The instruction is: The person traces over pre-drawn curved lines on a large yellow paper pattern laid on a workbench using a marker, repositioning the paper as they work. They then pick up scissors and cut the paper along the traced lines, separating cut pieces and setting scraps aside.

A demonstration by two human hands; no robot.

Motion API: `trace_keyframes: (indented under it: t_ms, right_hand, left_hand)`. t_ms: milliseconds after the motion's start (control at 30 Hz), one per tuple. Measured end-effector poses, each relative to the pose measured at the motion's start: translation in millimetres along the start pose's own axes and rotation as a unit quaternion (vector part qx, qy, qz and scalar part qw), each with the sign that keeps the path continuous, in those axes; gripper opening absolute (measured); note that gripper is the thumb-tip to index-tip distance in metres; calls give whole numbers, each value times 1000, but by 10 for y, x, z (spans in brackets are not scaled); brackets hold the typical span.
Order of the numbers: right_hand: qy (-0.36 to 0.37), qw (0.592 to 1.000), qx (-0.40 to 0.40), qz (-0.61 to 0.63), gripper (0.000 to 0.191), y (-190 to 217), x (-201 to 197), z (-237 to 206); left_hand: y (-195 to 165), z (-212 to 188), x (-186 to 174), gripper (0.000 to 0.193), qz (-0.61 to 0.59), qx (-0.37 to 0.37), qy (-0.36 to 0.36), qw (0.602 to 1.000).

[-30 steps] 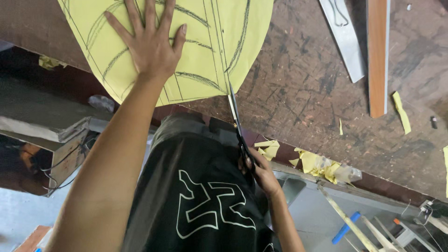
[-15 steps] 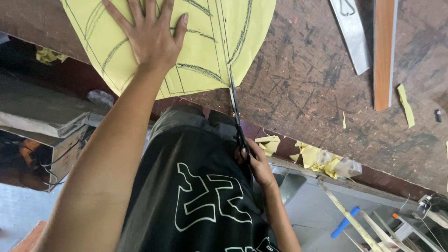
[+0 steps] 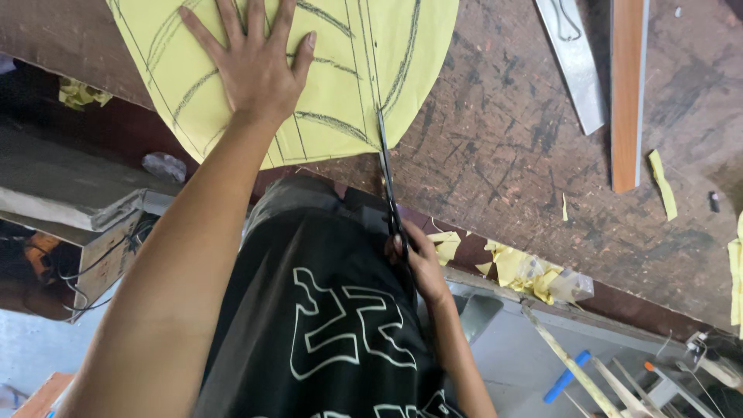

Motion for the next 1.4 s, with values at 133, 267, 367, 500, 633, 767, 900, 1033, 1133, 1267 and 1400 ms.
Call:
trace_keyframes:
  t_ms: [133, 267, 367, 500, 633, 767, 900, 1033, 1133, 1267, 1400]
  right_hand:
    - [-13, 999, 13, -27, 44, 37, -2, 58]
    - [-10, 1000, -12, -16, 41, 104, 4, 140]
    - [-11, 1000, -11, -20, 39, 155, 17, 189]
    - [-16, 999, 5, -42, 44, 245, 12, 250]
    - [-9, 999, -17, -50, 44, 365, 35, 359]
    - [-19, 997, -15, -73, 39, 487, 85, 472]
    - [-15, 999, -4, -47, 37, 574, 110, 561]
    - [-16, 999, -24, -37, 37, 610, 116, 677]
    - [-22, 998, -20, -63, 36, 652, 124, 725]
    - [-8, 999, -20, -43, 34, 784, 162, 789]
    - [-10, 996, -25, -81, 32, 949, 217, 888]
  left_hand:
    - [-104, 29, -174, 65, -31, -36, 56, 997]
    - [-166, 55, -311, 65, -42, -47, 76, 995]
    - [-172, 51, -345, 65, -34, -48, 77, 995]
    - [-144, 39, -317, 64, -38, -45, 88, 994]
    - [-115, 74, -266, 65, -33, -50, 85, 995]
    - [-94, 126, -222, 67, -15, -37, 65, 997]
    - [-62, 157, -187, 68, 10, -42, 76, 996]
    - [-44, 145, -166, 69, -9, -41, 86, 995]
    - [-36, 143, -158, 71, -14, -43, 87, 995]
    - [-12, 180, -148, 72, -19, -35, 82, 996]
    - [13, 211, -125, 72, -28, -41, 87, 995]
Point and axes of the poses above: each hand's wrist, its own z-axis towards the middle knuckle, its own x-axis out of the palm, y = z × x, the point moved 1 cm from there along z, towards the middle knuckle, and after that the axes turned 4 degrees about x, right-handed, at the moved point
